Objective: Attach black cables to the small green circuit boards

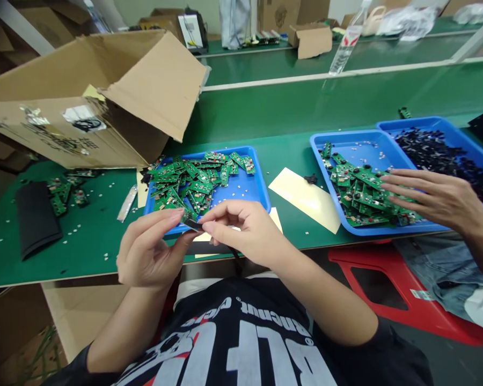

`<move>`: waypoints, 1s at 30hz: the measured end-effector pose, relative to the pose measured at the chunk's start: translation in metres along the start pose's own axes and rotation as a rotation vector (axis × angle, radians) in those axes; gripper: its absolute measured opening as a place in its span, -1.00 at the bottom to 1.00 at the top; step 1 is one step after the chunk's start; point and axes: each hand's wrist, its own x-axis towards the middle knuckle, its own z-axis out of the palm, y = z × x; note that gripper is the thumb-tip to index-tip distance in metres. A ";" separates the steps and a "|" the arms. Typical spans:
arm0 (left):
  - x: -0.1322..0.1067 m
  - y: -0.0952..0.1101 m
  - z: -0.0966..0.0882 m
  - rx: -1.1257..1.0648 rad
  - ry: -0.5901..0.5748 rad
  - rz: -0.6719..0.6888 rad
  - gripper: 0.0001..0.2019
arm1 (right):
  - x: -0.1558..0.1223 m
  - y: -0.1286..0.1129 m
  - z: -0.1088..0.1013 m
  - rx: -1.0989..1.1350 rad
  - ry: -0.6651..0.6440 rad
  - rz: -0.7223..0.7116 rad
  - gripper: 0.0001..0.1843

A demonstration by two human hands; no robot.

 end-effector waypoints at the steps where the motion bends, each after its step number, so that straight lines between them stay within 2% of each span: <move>1: 0.000 0.000 0.000 -0.002 0.002 -0.007 -0.71 | 0.001 0.001 0.000 0.015 -0.004 0.007 -0.92; 9: -0.001 -0.004 -0.005 -0.136 -0.089 0.003 -0.68 | 0.004 0.003 -0.002 0.179 -0.158 0.149 -0.88; 15: -0.004 -0.010 -0.006 -0.061 -0.121 0.071 -0.63 | -0.001 -0.004 -0.003 0.087 -0.067 0.158 -0.90; 23: -0.002 -0.011 -0.002 -0.041 -0.082 0.098 -0.68 | -0.002 -0.005 -0.002 0.094 -0.053 0.176 -0.90; 30: -0.004 -0.010 -0.004 -0.065 -0.131 0.081 -0.67 | 0.007 0.000 -0.008 0.072 -0.084 0.196 -0.78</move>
